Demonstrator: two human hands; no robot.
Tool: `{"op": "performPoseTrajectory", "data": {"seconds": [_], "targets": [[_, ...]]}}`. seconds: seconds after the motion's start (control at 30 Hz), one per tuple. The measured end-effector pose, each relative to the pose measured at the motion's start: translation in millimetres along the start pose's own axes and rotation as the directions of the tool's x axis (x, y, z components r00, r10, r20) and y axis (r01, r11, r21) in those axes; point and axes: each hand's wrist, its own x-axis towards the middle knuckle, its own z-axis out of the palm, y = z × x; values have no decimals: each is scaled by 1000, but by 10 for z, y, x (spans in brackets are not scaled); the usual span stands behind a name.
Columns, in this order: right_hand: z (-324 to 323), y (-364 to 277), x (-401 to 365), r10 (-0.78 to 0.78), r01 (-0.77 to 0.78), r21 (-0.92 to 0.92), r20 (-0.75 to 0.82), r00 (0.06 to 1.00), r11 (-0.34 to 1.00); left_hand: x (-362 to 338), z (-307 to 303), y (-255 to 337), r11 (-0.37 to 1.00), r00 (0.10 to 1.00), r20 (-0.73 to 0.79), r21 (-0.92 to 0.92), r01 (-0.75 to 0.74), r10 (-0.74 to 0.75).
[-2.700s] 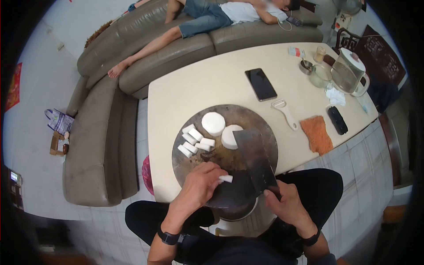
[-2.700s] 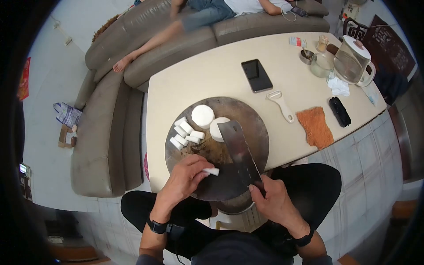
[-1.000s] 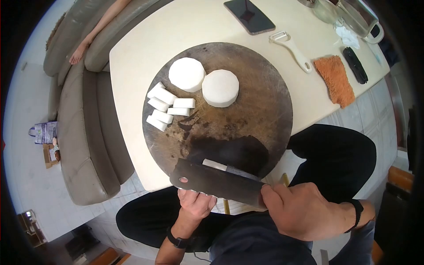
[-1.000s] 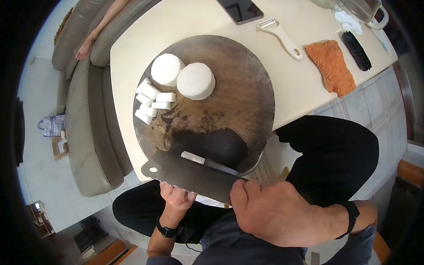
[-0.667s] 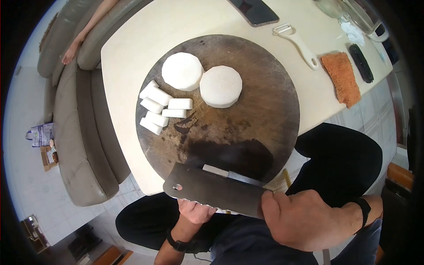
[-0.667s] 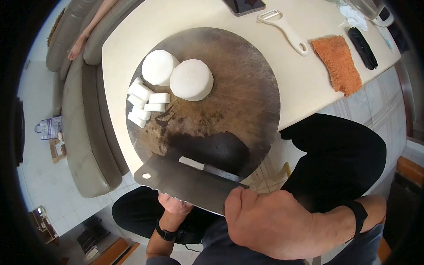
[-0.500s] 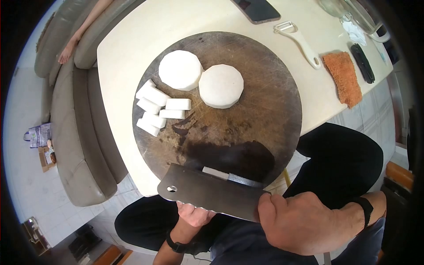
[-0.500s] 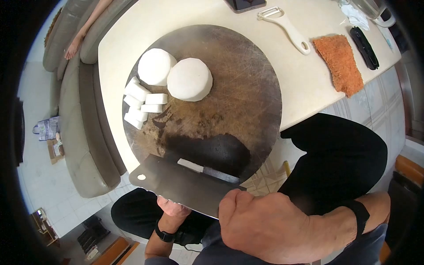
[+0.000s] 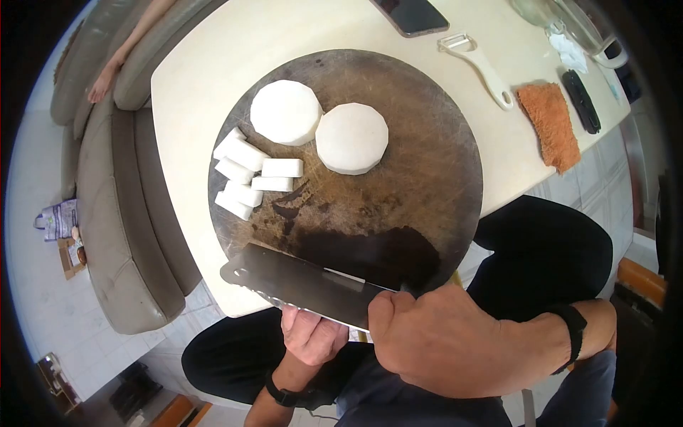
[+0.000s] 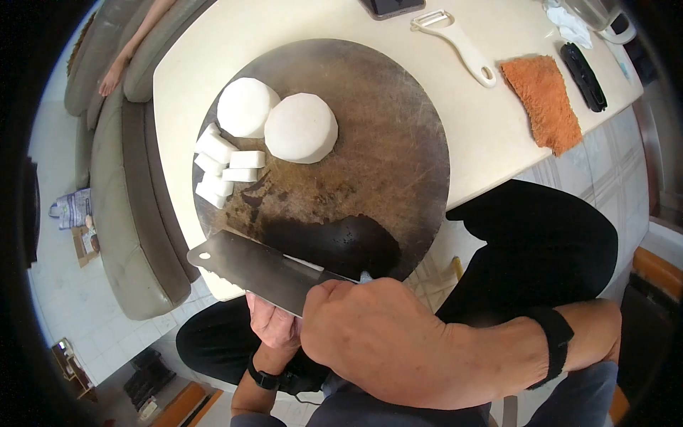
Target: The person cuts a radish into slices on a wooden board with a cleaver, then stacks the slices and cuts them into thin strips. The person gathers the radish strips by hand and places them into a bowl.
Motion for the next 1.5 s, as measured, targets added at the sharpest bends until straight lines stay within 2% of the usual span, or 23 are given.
{"op": "performPoseTrajectory", "data": {"seconds": [0.13,0.2,0.23,0.3,0.4,0.5,0.57,0.63,0.7,0.73,0.8,0.83,0.93,1.0,1.13,1.2,1.23,1.3,1.33,1.4,1.43,1.5], "targets": [[-42,-2,-69,-24,24,-42,-11,1000,999,10,24,16,1000,999,-33,14,0,1],[-116,51,-149,38,-39,7,114,993,999,25,36,20,1000,999,-49,12,-10,11],[-110,60,-181,33,-34,1,121,992,999,34,46,27,1000,998,-61,11,-19,19],[-74,56,-224,113,-108,-82,59,992,991,71,71,34,1000,996,-84,2,-14,14],[-79,62,-298,77,-75,-28,76,994,997,55,67,33,1000,996,-91,-14,-22,21],[-57,-28,-369,32,-35,36,84,996,999,-161,49,-1,998,999,-41,66,14,-12],[-89,-46,-390,36,-43,69,96,995,997,-342,67,-23,985,985,60,-40,166,-164],[-74,-44,-412,45,-57,104,108,993,993,-392,59,-51,987,983,99,-10,159,-157],[-13,-49,-431,131,-141,72,132,983,987,-318,19,-60,999,997,69,38,28,-31],[5,-67,-433,134,-145,75,132,982,987,-316,18,-59,999,997,73,36,28,-30],[19,-110,-402,113,-107,-96,57,992,990,-342,10,-42,998,997,67,33,44,-46],[-1,-112,-377,115,-110,-92,59,992,990,-355,6,-39,998,996,71,31,46,-48],[-82,-130,-293,161,-166,18,146,976,986,-410,-20,-32,997,993,87,-10,78,-77],[-72,-168,-280,90,-71,-184,98,991,980,-469,-58,-34,993,976,187,27,113,-116],[-11,-204,-269,154,-143,-227,32,988,963,-431,-107,-15,991,960,248,29,129,-132],[-22,-167,-225,65,-57,-184,36,997,981,-429,-125,1,979,949,259,-44,201,-183],[-25,-162,-206,68,-61,-179,34,997,982,-416,-145,10,979,947,265,-45,199,-181],[-25,-167,-173,53,-51,-175,2,999,983,-393,-168,23,953,896,348,-22,303,-277],[-28,-159,-156,57,-56,-175,0,998,983,-406,-146,9,953,896,350,-24,301,-274],[-1,-135,-107,40,-45,-118,-43,998,992,-430,-96,-42,982,964,223,-86,169,-146],[44,-123,-61,44,-50,-119,-48,998,992,-400,-101,-29,983,965,224,-88,163,-140],[153,-92,13,45,-45,-85,-7,999,995,-273,-100,27,991,979,161,-12,131,-127]]}}
